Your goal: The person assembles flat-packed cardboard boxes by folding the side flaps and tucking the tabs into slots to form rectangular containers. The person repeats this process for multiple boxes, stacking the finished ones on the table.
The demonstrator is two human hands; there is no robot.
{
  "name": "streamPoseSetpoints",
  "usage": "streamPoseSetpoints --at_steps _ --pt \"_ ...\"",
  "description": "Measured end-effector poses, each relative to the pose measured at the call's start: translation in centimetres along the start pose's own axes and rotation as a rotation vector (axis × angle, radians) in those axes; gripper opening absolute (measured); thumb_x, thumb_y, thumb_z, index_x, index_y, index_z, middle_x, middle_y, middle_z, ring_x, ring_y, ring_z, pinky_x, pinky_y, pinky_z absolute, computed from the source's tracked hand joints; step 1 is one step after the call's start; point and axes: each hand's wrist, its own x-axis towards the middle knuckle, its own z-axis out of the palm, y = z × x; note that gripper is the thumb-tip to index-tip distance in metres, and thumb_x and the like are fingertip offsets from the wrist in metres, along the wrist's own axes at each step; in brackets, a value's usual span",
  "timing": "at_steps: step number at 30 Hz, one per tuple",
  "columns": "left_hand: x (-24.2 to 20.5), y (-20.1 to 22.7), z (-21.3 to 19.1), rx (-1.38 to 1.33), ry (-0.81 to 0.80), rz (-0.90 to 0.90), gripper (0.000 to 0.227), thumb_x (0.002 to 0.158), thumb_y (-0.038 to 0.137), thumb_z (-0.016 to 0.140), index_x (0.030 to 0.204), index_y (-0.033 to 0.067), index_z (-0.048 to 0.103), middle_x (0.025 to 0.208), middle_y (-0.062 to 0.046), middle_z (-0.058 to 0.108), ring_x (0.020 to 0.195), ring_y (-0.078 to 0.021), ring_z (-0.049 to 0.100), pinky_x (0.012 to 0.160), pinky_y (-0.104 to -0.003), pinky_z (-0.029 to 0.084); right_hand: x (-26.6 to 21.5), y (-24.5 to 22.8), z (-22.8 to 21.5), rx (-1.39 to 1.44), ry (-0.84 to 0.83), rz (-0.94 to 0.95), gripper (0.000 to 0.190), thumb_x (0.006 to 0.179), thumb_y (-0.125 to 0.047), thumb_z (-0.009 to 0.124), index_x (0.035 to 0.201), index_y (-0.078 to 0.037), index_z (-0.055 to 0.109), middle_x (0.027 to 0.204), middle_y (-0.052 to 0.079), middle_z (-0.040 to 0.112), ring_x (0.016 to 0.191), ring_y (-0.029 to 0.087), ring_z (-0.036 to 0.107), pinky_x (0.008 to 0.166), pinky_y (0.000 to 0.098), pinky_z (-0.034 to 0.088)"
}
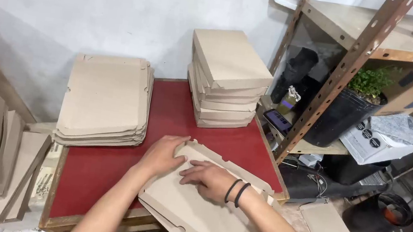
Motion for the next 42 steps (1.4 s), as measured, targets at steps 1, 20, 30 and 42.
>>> streamPoseSetpoints --at_steps 1,20,30,42 --pt "0.0 -0.1 0.1 0.003 -0.003 0.002 0.077 0.105 0.031 0.08 0.18 0.0248 0.063 0.18 -0.001 0.068 0.174 -0.0343 0.053 0.144 -0.051 0.044 0.3 0.6 0.2 0.003 0.004 0.001 0.054 0.108 -0.007 0.066 0.155 -0.03 0.079 0.175 -0.002 0.07 0.182 0.041 0.04 0.148 0.0711 0.032" --pt "-1.3 2.6 0.6 -0.052 0.016 -0.108 0.077 0.105 0.034 0.077 0.179 0.0202 0.064 0.176 -0.011 0.071 0.18 -0.0349 0.045 0.145 -0.055 0.042 6.7 6.9 1.4 -0.201 0.582 0.245 0.028 0.11 -0.013 0.073 0.132 -0.027 0.083 0.13 -0.004 0.076 0.126 0.023 0.08 0.103 0.0406 0.072" --pt "-1.9 4.3 -0.7 0.318 -0.009 -0.054 0.078 0.109 0.044 0.068 0.184 0.0268 0.058 0.183 -0.003 0.064 0.179 -0.0339 0.045 0.141 -0.061 0.045 6.5 6.3 1.5 -0.255 0.616 0.169 0.023 0.111 -0.01 0.074 0.128 -0.022 0.084 0.131 0.001 0.076 0.127 0.027 0.08 0.105 0.0419 0.072" --pt "-1.0 3.0 -0.1 0.296 -0.039 -0.059 0.081 0.105 0.05 0.068 0.182 0.029 0.06 0.186 0.004 0.062 0.179 -0.0312 0.045 0.139 -0.06 0.046 6.5 6.1 1.5 -0.263 0.61 0.17 0.019 0.116 -0.015 0.072 0.127 -0.022 0.086 0.129 0.0 0.077 0.125 0.024 0.08 0.105 0.0397 0.072"
